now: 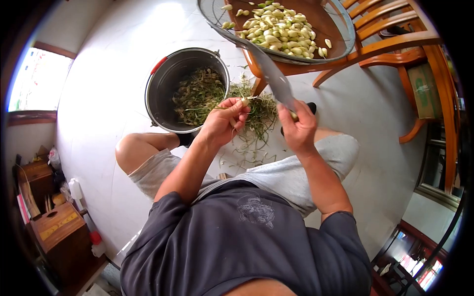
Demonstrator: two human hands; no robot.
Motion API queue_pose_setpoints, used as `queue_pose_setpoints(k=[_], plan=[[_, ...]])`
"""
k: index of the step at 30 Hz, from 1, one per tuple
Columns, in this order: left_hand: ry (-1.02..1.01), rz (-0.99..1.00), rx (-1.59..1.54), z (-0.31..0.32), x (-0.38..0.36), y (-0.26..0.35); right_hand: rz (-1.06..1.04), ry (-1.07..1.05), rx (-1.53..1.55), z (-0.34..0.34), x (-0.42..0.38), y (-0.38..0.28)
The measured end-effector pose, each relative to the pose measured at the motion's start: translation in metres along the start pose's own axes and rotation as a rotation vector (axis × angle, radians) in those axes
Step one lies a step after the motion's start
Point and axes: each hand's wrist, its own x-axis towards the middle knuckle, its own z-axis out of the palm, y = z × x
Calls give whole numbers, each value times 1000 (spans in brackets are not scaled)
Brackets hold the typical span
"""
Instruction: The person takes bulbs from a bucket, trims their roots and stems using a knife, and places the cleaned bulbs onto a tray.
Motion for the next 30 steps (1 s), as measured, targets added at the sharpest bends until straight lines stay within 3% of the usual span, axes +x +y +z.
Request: queue_pose_setpoints(k=[9,12,15,30], plan=[[119,123,-100,-7,3,-2,-276,-248,-223,0,-7,5],[287,149,-114,6,1,-4,-329,-272,-332,3,-7,5],[125,141,-7,-14,2,-10,-332,-258,-366,6,-7,6],[108,174,-42,-21,7,-27,-369,-234,-464,8,-10,8]])
